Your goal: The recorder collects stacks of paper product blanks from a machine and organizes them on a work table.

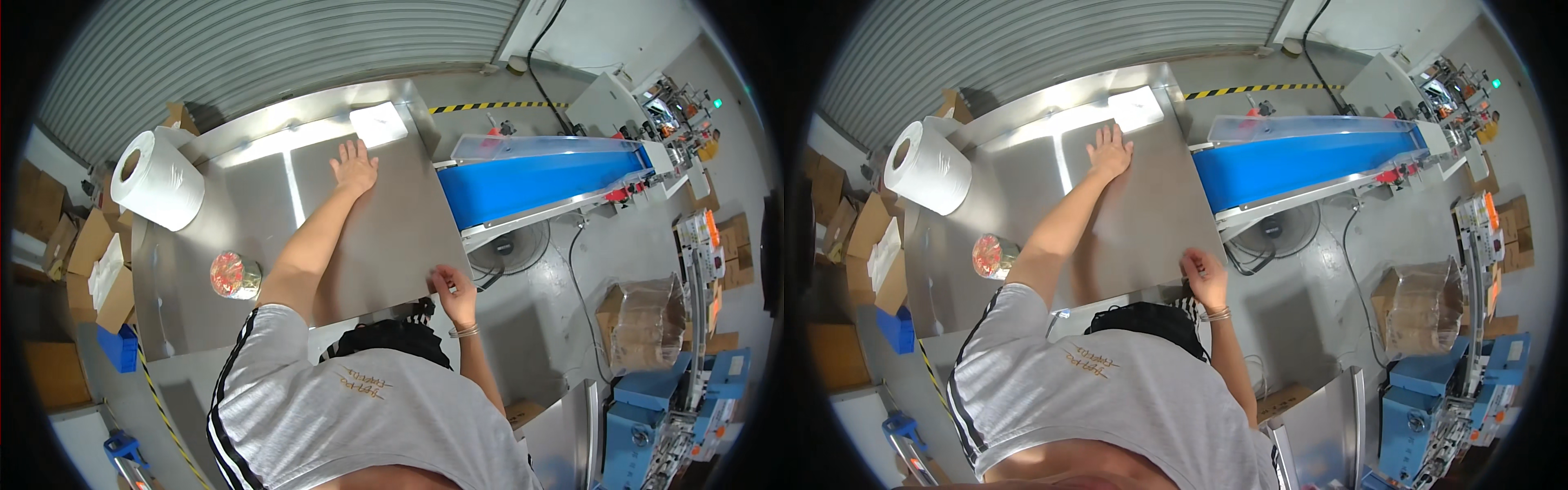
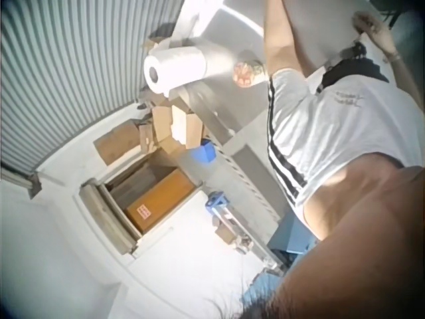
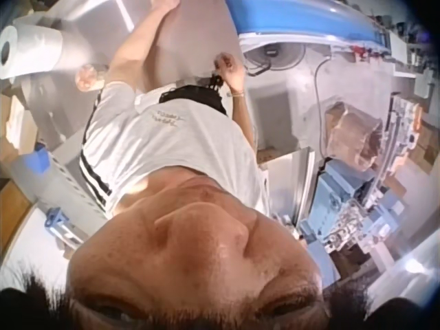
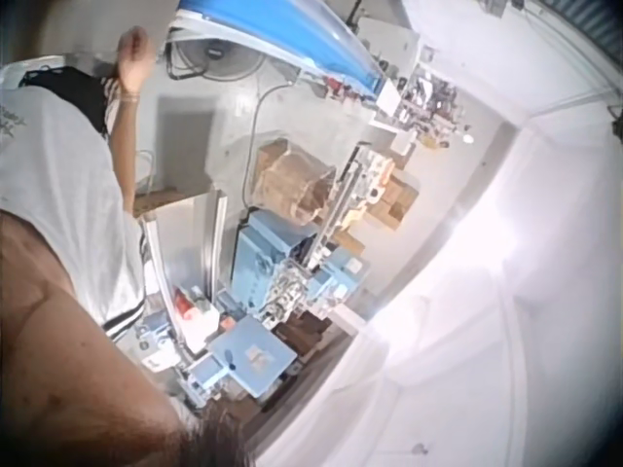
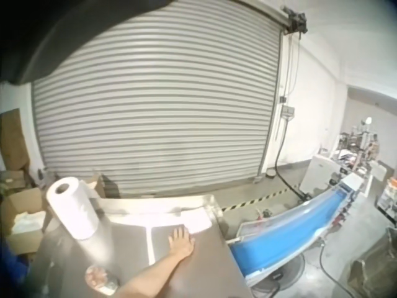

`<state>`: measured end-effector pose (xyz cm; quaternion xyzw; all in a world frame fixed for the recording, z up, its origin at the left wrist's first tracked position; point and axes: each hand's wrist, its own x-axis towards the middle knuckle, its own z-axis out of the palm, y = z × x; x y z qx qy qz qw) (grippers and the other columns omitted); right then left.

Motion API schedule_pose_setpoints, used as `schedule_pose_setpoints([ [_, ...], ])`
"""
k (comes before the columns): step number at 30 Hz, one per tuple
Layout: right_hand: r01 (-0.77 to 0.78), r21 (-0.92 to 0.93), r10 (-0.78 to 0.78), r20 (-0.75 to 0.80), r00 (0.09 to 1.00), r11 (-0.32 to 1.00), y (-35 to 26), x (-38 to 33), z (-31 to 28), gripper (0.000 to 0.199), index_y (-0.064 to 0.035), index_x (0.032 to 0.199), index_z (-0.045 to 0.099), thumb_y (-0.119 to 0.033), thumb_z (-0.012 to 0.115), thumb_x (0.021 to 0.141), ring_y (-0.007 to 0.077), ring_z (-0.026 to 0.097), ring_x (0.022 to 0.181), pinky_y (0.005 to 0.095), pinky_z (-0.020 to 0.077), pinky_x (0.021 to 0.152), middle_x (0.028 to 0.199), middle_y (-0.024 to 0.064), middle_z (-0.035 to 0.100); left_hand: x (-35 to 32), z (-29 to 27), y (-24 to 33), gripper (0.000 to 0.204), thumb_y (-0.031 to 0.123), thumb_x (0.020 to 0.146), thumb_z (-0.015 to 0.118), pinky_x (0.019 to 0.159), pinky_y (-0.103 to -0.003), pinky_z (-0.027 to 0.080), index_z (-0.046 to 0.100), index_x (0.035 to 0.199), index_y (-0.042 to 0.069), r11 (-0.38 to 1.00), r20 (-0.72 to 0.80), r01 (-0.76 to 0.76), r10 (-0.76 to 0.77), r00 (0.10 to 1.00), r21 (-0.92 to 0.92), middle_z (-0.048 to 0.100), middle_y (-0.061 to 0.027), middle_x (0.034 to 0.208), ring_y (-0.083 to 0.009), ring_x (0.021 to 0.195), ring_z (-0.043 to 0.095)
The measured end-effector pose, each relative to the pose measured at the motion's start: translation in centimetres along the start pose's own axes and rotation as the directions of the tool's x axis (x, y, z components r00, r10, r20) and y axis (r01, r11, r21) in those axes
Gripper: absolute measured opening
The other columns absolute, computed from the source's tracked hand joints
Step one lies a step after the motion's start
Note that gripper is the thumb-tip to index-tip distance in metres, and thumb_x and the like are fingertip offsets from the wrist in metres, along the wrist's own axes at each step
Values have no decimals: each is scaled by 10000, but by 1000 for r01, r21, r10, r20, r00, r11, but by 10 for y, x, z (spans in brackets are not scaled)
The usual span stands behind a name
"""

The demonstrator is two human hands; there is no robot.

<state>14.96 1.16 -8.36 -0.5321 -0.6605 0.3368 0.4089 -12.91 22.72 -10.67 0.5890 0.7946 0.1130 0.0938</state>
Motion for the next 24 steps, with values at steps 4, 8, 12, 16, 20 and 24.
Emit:
schedule_pose_setpoints([
  [4, 28, 26, -25, -98, 995, 999, 8, -2, 1, 126, -44, 934, 666, -75, 681, 813, 156, 645, 632, 262, 515, 604, 756, 79, 658, -24, -22, 18, 556, 424, 968, 351, 1083, -608, 165, 266, 1475, 212, 991, 35, -132, 130, 991, 37, 167, -174, 1544, -410, 1416, 134],
  [8, 158, -65, -166, -155, 974, 985, 13, -4, 8, 118, -43, 916, 669, -76, 692, 805, 163, 635, 598, 269, 512, 579, 732, 80, 656, -10, -12, 5, 594, 464, 967, 334, 1089, -594, 167, 263, 1475, 164, 997, 103, -72, 71, 992, 10, 145, -210, 1541, -437, 1406, 132],
  [12, 127, -92, -143, -199, 969, 988, 8, -6, 9, 85, -27, 862, 677, -85, 700, 805, 152, 638, 584, 263, 506, 556, 690, 78, 654, -32, -6, 15, 615, 465, 948, 386, 1059, -604, 196, 301, 1458, 132, 996, 18, -84, 84, 996, -26, 173, -255, 1518, -475, 1386, 147],
  [16, 40, -17, -43, -263, 964, 999, 4, -4, 11, 121, -2, 853, 682, -122, 692, 841, 88, 597, 555, 252, 489, 528, 655, 59, 654, -97, 14, 38, 579, 420, 892, 523, 1028, -607, 244, 440, 1352, 78, 929, -67, -349, 344, 937, -121, 261, -277, 1472, -487, 1349, 228],
  [20, -86, 196, 134, -248, 959, 977, 12, 4, 14, 127, -2, 846, 679, -128, 684, 854, 57, 565, 553, 224, 465, 517, 645, 21, 643, -170, 29, 45, 505, 336, 848, 593, 1047, -567, 257, 520, 1271, 72, 777, -91, -601, 595, 798, -189, 344, -270, 1403, -459, 1308, 298],
  [24, -66, 302, 113, -140, 984, 951, 15, 6, 4, 189, -2, 827, 671, -177, 638, 889, 56, 534, 558, 230, 429, 497, 639, 12, 617, -197, 27, 54, 442, 258, 822, 590, 1026, -558, 281, 554, 1202, 35, 674, -347, -730, 662, 664, -111, 479, -259, 1267, -422, 1217, 407],
])
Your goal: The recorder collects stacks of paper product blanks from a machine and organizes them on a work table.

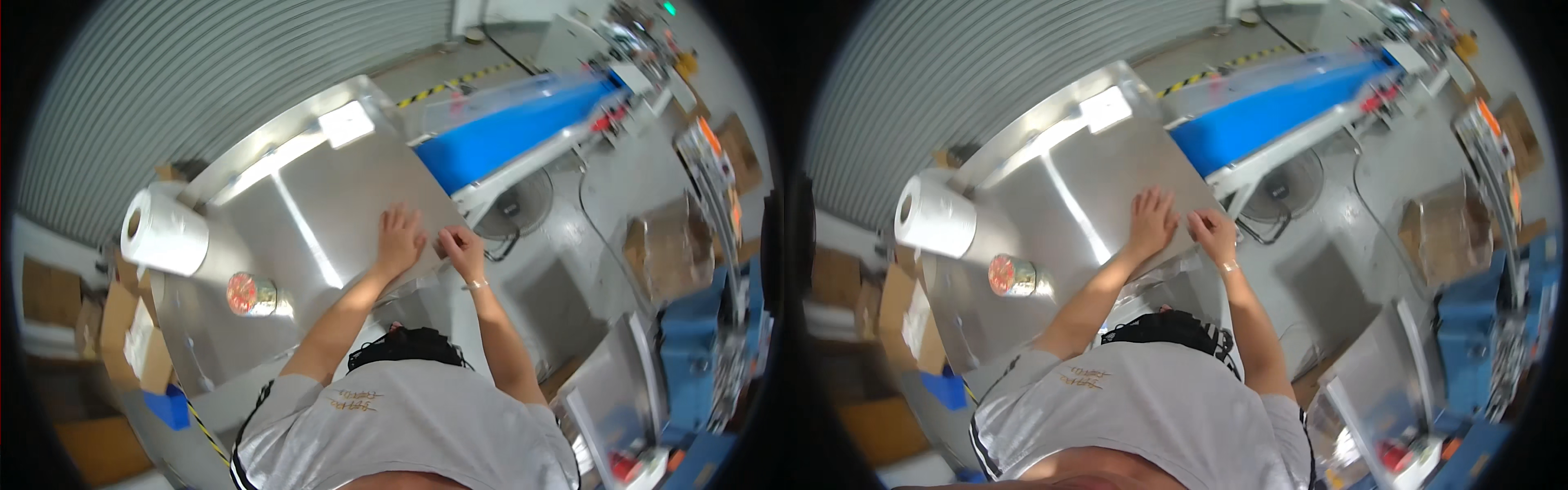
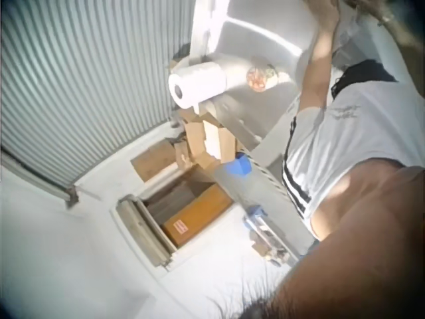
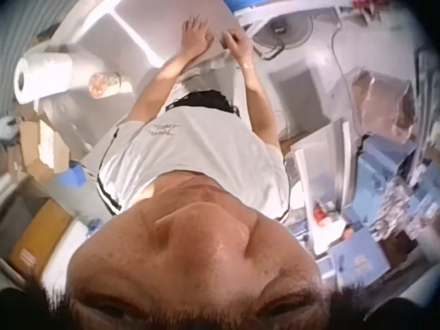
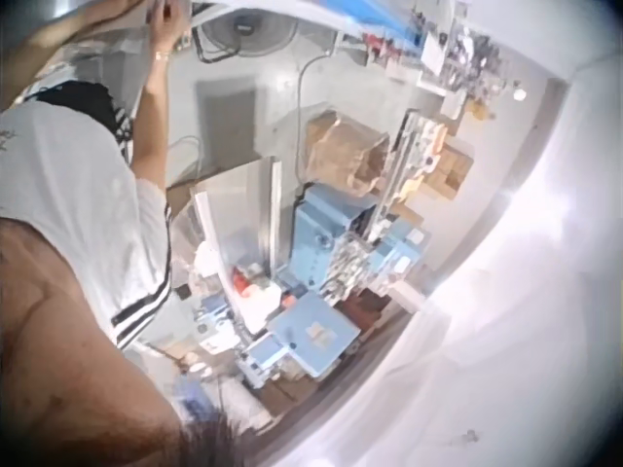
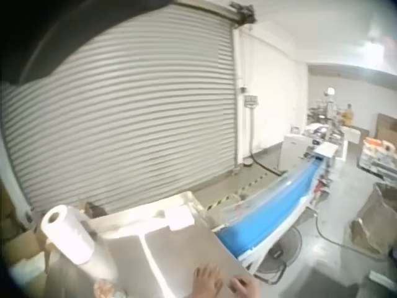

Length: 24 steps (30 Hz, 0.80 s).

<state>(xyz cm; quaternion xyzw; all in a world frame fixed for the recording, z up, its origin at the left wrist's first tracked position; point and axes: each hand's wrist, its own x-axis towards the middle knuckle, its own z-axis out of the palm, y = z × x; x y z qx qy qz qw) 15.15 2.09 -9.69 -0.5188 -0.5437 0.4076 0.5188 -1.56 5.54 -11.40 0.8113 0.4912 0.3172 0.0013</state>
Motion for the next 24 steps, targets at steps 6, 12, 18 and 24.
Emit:
schedule_pose_setpoints([
  [6, 149, -23, -151, -80, 985, 989, -9, -20, -5, 211, -67, 905, 674, -271, 649, 860, 155, 579, 606, 319, 477, 574, 730, 122, 637, 11, 9, -29, 410, 306, 834, 601, 907, -487, 433, 589, 1172, 74, 972, 27, -194, 192, 981, 132, 587, -178, 1159, -371, 1114, 527],
  [12, -152, -147, 145, -58, 988, 977, 80, -146, -61, 344, -84, 913, 674, -414, 615, 834, 289, 648, 737, 397, 506, 684, 841, 130, 680, 8, 10, -25, 412, 316, 923, 533, 974, -489, 387, 566, 1229, 43, 987, 101, -125, 115, 988, 100, 530, -206, 1270, -385, 1185, 478],
  [18, -765, -462, 720, -319, 616, 449, 173, -350, -127, 296, -60, 874, 699, -311, 563, 802, 344, 666, 859, 444, 520, 791, 870, 199, 682, 3, 15, -49, 448, 344, 931, 494, 990, -490, 379, 550, 1257, 41, 983, 147, -4, -23, 989, 181, 507, -200, 1311, -380, 1210, 464],
  [24, -716, -666, 808, -294, 511, 210, 215, -552, -129, 147, -94, 907, 699, -124, 590, 814, 327, 649, 971, 432, 534, 793, 954, 167, 678, -54, 22, 65, 537, 215, 836, 620, 998, -489, 380, 472, 1279, -51, 993, 39, -83, 80, 996, 84, 511, -265, 1241, -426, 1167, 471],
])
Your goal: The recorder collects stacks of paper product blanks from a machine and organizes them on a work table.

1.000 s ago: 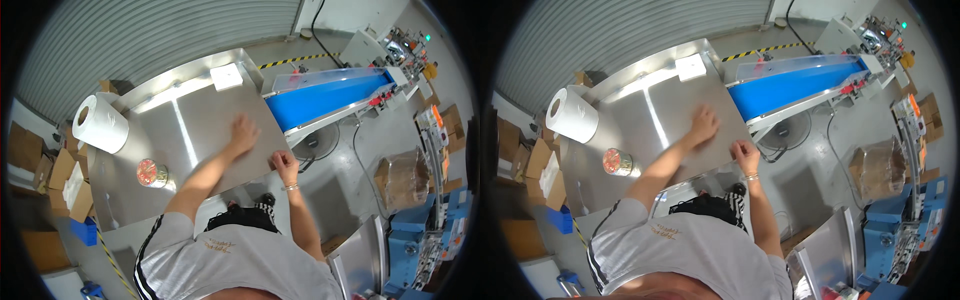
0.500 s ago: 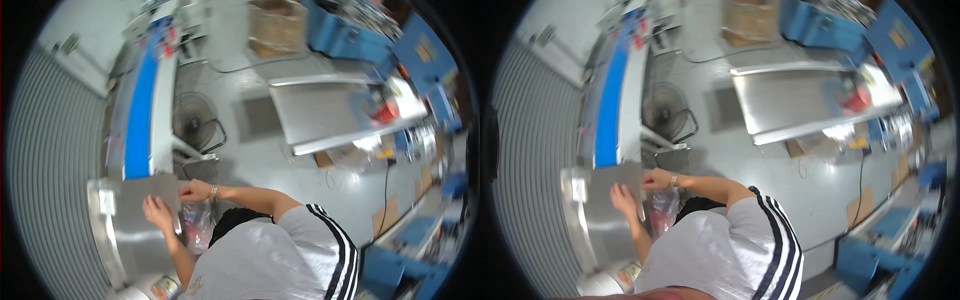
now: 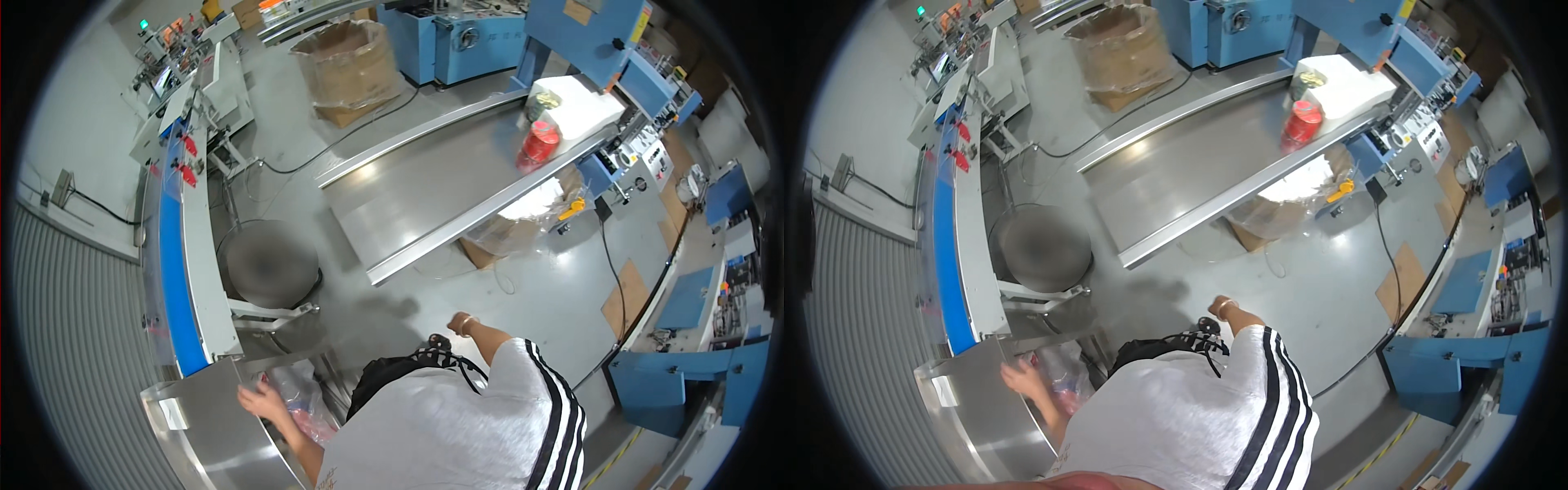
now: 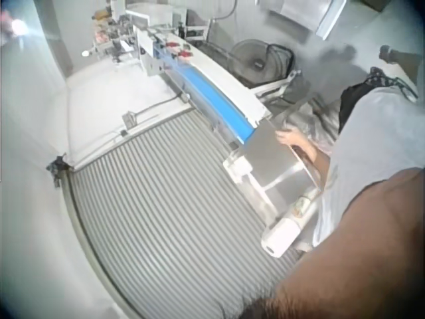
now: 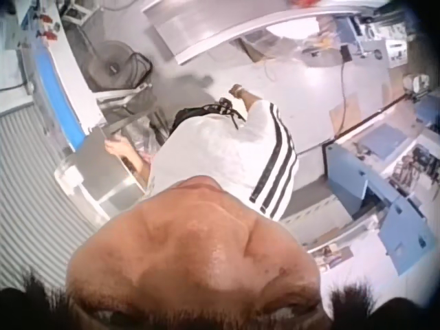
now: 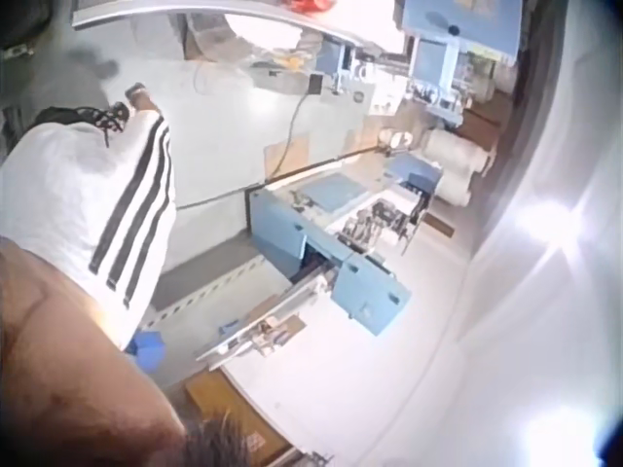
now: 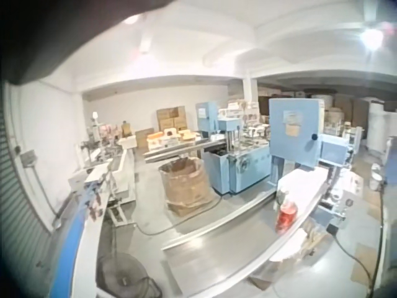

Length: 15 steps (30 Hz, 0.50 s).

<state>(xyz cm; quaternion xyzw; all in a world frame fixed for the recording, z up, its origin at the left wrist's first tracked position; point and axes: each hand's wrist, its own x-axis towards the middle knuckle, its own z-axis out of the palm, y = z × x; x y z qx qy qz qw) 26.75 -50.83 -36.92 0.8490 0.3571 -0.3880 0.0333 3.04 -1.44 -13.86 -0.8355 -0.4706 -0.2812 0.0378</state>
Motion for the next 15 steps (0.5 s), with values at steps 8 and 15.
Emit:
schedule_pose_setpoints([
  [8, -258, 478, 304, -20, 952, 839, 80, -49, 56, 301, -66, 909, 707, -292, 526, 828, 268, 687, 826, 369, 540, 704, 878, 163, 697, -57, -43, 278, 401, 71, 854, 591, 1017, -448, 361, 517, 1242, -3, 641, 120, -277, 503, 856, -715, 495, -215, 1277, -393, 1195, 451],
  [15, -222, 916, 519, 19, 855, 334, 106, -94, 32, 292, -23, 819, 678, -279, 539, 813, 188, 600, 580, 336, 487, 558, 696, 94, 664, -68, -25, 401, 345, 54, 826, 619, 962, -440, 419, 580, 1168, 25, 405, -74, -424, 647, 759, -810, 552, -179, 1191, -367, 1125, 504],
])
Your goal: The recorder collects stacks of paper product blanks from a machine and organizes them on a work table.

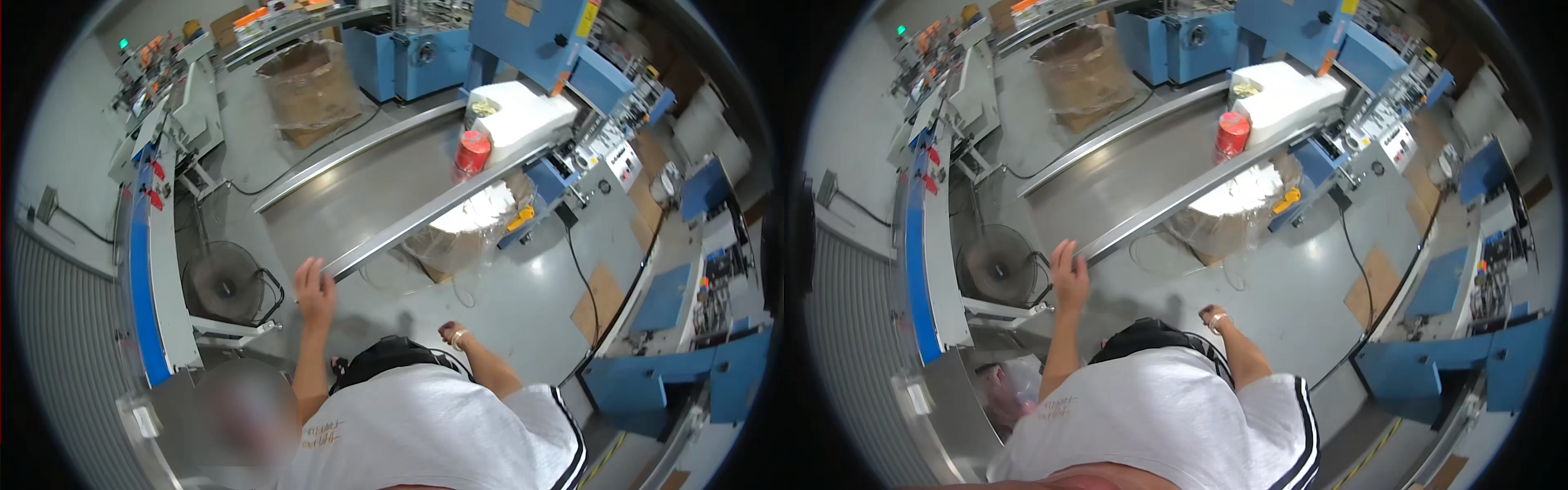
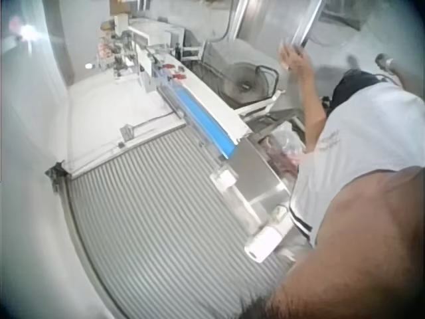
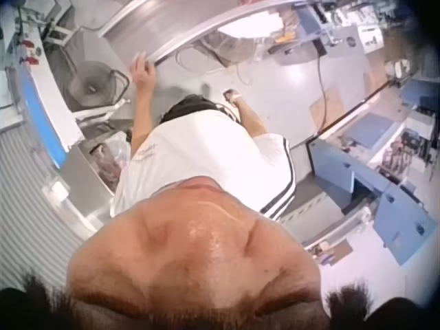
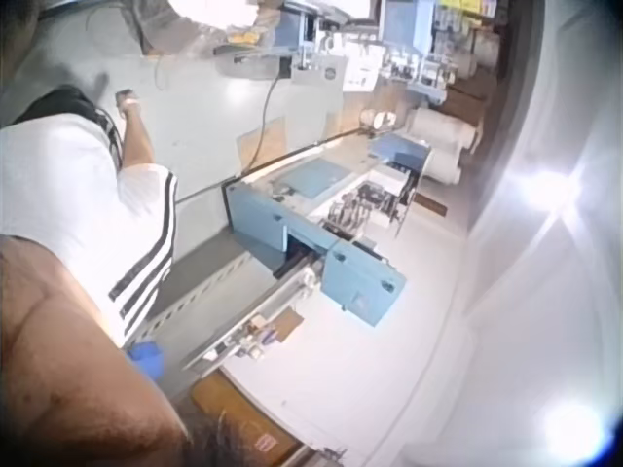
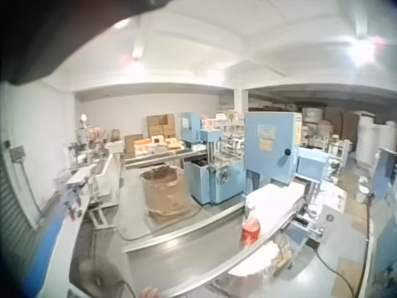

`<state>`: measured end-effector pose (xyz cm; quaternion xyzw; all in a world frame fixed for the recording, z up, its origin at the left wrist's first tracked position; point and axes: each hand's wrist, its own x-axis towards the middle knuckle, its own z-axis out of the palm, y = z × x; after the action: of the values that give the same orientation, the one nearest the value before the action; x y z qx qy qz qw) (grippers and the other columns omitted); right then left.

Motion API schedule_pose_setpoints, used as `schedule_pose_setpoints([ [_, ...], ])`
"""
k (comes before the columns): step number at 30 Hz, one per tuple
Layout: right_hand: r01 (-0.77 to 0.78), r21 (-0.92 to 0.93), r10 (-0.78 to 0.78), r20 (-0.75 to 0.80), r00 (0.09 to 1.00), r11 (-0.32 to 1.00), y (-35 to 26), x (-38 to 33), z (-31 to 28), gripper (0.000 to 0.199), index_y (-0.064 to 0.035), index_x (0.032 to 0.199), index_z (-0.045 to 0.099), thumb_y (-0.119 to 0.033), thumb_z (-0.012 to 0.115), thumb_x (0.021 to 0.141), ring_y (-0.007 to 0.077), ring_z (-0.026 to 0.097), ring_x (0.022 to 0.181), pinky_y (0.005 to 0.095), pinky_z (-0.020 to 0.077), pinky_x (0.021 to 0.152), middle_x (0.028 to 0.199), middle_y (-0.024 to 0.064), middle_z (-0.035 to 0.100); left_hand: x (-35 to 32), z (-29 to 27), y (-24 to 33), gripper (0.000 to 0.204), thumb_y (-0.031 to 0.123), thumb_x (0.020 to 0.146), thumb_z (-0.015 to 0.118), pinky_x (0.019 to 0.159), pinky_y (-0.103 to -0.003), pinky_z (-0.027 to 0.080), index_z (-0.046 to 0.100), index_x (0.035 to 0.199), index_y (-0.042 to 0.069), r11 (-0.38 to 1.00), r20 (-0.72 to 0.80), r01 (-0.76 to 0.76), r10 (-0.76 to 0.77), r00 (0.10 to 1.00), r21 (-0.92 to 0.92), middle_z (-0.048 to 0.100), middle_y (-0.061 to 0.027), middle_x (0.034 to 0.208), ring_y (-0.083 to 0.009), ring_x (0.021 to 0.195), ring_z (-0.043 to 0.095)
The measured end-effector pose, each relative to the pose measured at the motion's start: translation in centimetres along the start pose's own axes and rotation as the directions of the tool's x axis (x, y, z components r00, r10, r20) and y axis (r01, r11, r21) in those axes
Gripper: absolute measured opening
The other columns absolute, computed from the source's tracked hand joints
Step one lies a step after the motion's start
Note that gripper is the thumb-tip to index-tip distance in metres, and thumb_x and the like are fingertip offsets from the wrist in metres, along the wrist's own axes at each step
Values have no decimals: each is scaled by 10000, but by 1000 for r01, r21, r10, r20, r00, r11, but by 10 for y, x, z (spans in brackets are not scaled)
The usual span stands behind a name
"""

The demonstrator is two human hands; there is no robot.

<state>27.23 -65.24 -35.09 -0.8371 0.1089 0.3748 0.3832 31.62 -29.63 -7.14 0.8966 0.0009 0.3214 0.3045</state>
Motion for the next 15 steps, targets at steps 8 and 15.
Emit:
schedule_pose_setpoints([
  [8, -168, -31, 164, -105, 981, 985, 60, -56, -27, 373, -54, 960, 700, -319, 460, 851, 333, 629, 1003, 416, 483, 874, 1055, 189, 661, 16, 69, 12, 275, 165, 820, 637, 742, -433, 472, 619, 1078, 70, 996, 82, 9, -16, 997, 89, 626, -131, 974, -331, 863, 597],
  [15, 12, 126, 17, -227, 974, 992, 95, 1, -40, 311, -33, 937, 687, -291, 526, 868, 283, 651, 912, 400, 510, 800, 969, 183, 680, 22, 83, 22, 210, 231, 837, 596, 698, -433, 457, 635, 989, 93, 961, 56, 72, -91, 994, 268, 647, -100, 838, -306, 789, 614],
])
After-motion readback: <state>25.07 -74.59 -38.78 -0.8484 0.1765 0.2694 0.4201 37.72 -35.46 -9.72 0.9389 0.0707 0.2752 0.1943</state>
